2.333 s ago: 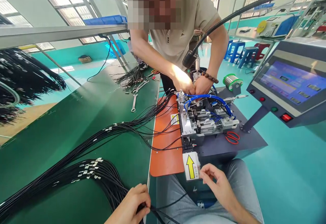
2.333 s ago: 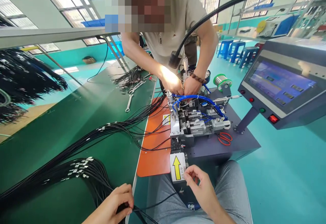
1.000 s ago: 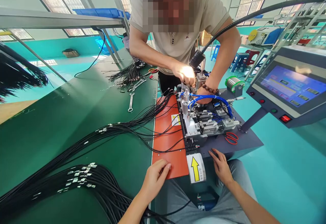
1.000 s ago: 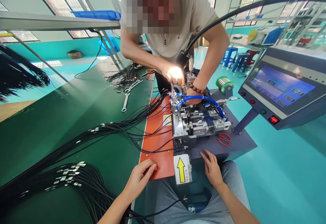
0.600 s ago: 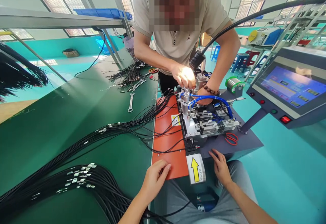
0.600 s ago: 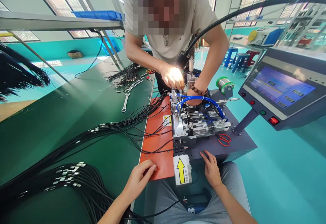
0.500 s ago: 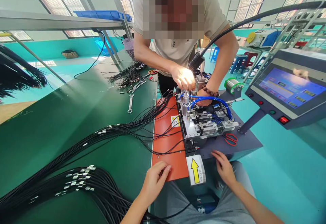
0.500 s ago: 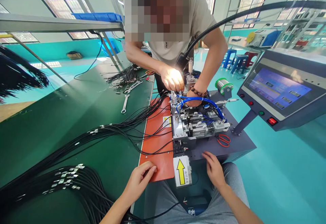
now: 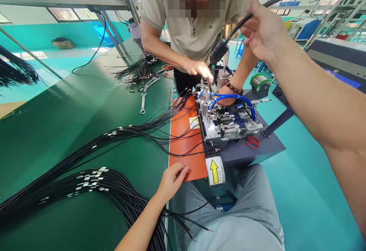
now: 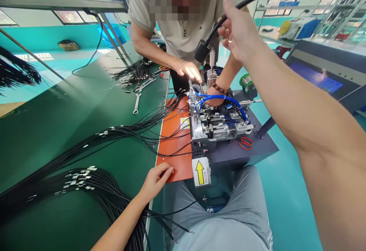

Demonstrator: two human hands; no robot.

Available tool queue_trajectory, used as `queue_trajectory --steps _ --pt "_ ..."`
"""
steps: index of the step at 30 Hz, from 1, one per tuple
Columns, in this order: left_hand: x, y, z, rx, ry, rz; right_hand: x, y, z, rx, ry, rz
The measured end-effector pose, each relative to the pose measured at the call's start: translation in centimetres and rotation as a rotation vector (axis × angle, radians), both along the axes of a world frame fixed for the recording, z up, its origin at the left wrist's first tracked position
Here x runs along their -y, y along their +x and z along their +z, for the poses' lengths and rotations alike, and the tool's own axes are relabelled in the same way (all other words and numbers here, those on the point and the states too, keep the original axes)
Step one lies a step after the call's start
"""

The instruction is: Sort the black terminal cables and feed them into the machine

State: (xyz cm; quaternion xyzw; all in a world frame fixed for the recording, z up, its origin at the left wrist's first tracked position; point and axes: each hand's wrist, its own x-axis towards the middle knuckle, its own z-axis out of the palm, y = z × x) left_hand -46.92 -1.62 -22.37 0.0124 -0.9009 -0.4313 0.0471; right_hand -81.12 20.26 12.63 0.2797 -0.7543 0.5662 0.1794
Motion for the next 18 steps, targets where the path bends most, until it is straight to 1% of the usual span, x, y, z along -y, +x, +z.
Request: queue_trajectory --steps 3,8,13,18 --pt "-0.1 -0.1 0.0 -0.01 0.001 0.0 0.3 0.4 -0.2 0.16 -0.089 0.068" --pt "-0.1 -0.1 0.0 -0.012 -0.002 0.005 0.2 1.0 -0.4 0.168 -0.157 0.1" --pt "-0.2 -0.2 0.0 -0.012 -0.01 0.013 0.2 2.1 -0.6 0.133 -0.143 0.119" --pt "-0.2 -0.3 -0.1 -0.01 -0.008 0.018 0.1 3.1 -1.0 0.081 -0.063 0.135"
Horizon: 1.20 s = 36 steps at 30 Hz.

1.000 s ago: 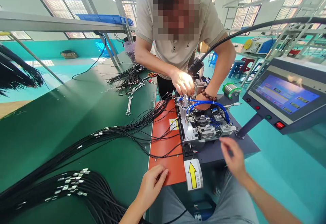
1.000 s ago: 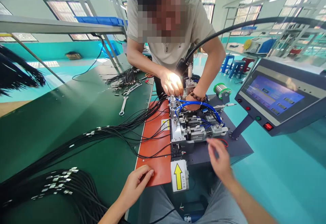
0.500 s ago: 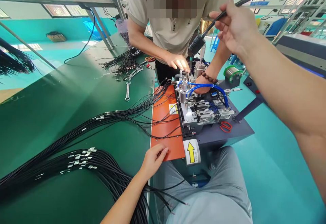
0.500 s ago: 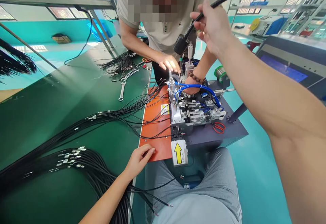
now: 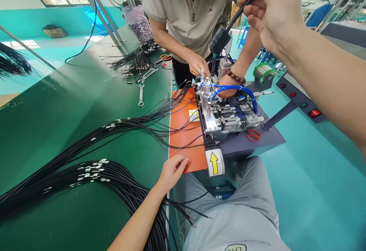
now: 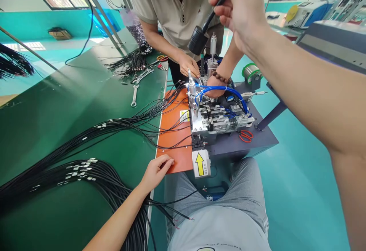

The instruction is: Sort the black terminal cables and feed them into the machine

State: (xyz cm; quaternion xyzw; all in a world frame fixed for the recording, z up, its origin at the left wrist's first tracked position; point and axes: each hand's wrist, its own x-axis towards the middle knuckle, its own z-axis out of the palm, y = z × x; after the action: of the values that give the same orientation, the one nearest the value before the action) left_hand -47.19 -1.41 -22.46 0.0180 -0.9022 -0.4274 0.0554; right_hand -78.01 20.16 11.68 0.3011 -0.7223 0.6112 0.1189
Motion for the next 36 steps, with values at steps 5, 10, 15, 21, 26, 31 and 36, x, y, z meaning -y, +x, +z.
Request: queue_trajectory --steps 5,10,15,21,26,31,36 --pt "0.0 0.0 -0.1 0.004 0.007 0.0 -0.1 0.6 -0.4 -0.006 0.021 -0.017" --pt "-0.1 -0.1 -0.1 0.004 0.009 -0.002 -0.2 1.8 -0.8 -0.039 -0.006 -0.006" --pt "-0.1 -0.1 -0.1 0.004 0.01 -0.003 -0.3 2.5 -0.8 -0.037 0.008 -0.011" --pt "0.0 -0.2 -0.3 0.012 0.018 -0.001 -0.2 2.0 -1.3 0.008 -0.204 0.045" --pt "0.0 -0.2 -0.3 0.015 0.021 -0.005 0.0 2.5 -1.2 0.042 -0.276 0.081" --pt "-0.1 -0.1 -0.2 0.015 0.017 -0.007 -0.1 3.6 -0.9 0.076 -0.299 0.094" --pt "-0.1 -0.2 -0.2 0.014 0.016 -0.004 -0.2 3.4 -1.0 0.065 -0.288 0.08"
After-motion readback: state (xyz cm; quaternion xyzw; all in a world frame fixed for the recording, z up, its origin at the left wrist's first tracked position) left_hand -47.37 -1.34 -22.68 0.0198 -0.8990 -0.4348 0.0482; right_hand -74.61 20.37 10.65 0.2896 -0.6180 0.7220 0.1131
